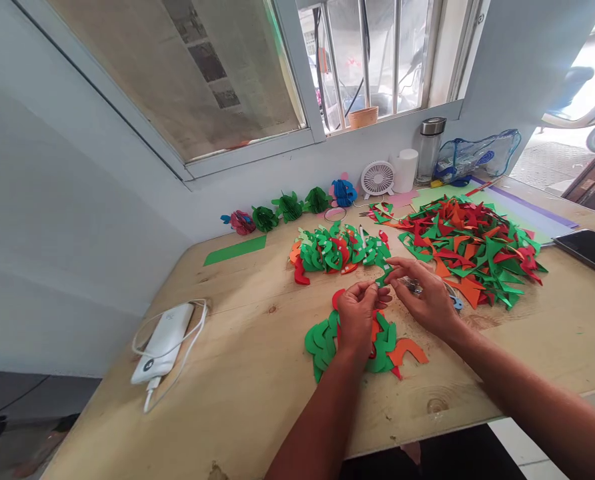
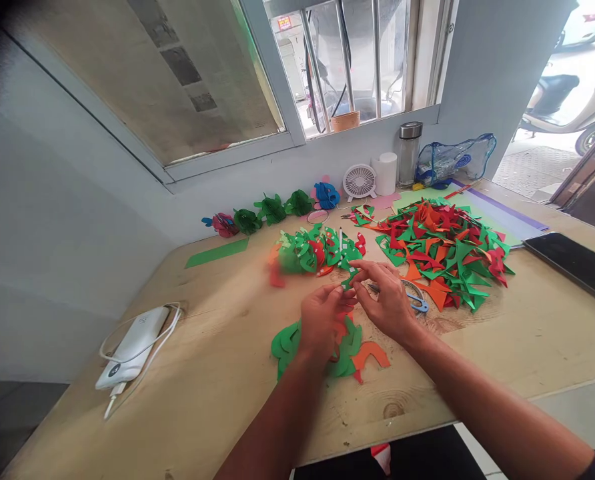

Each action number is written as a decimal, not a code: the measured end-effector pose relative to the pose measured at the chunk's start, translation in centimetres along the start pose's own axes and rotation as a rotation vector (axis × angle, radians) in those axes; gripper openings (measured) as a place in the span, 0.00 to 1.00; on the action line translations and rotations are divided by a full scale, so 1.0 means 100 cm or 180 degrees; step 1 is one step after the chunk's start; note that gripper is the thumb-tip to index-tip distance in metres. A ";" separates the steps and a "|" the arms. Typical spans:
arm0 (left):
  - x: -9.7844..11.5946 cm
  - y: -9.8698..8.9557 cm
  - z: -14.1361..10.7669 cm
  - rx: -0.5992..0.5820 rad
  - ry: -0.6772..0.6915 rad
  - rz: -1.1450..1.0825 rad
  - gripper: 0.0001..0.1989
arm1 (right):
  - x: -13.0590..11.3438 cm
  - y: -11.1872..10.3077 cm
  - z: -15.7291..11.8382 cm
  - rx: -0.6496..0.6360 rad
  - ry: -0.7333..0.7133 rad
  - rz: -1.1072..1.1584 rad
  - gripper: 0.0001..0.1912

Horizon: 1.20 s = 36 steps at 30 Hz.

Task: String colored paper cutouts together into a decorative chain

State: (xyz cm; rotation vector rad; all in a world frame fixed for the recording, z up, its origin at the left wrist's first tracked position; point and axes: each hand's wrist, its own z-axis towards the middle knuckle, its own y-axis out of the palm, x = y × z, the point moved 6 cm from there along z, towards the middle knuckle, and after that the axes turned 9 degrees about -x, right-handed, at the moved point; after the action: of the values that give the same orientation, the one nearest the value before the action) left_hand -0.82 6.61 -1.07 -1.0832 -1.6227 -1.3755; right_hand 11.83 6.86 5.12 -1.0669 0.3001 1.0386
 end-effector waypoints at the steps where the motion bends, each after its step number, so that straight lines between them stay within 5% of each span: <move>1: 0.000 0.000 0.000 0.0006 -0.0014 -0.0017 0.12 | 0.001 -0.002 0.000 0.0096 0.0022 0.0043 0.16; 6: -0.001 -0.001 0.000 0.0012 -0.0080 -0.0116 0.14 | 0.011 -0.018 -0.002 0.0760 0.0382 0.0207 0.19; 13: 0.000 0.008 -0.003 -0.0310 -0.0071 -0.0031 0.14 | 0.030 -0.003 0.000 0.0212 0.0863 0.0889 0.25; 25: 0.003 0.011 -0.004 -0.0519 0.0095 0.0405 0.15 | 0.027 -0.001 0.000 0.0164 0.0804 0.1010 0.27; 32: 0.021 0.003 -0.006 -0.0092 0.1062 0.0838 0.14 | 0.022 -0.001 0.000 0.0077 0.0744 0.0660 0.26; 36: 0.028 0.005 -0.012 0.0067 0.1255 0.1386 0.12 | 0.010 0.000 -0.002 0.0035 0.0636 0.0339 0.24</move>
State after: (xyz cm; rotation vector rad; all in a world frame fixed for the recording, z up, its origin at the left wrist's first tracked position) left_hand -1.41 5.88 1.83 -1.0024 -1.0417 -1.1827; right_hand 12.41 7.30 4.37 -1.1569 0.5282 1.0250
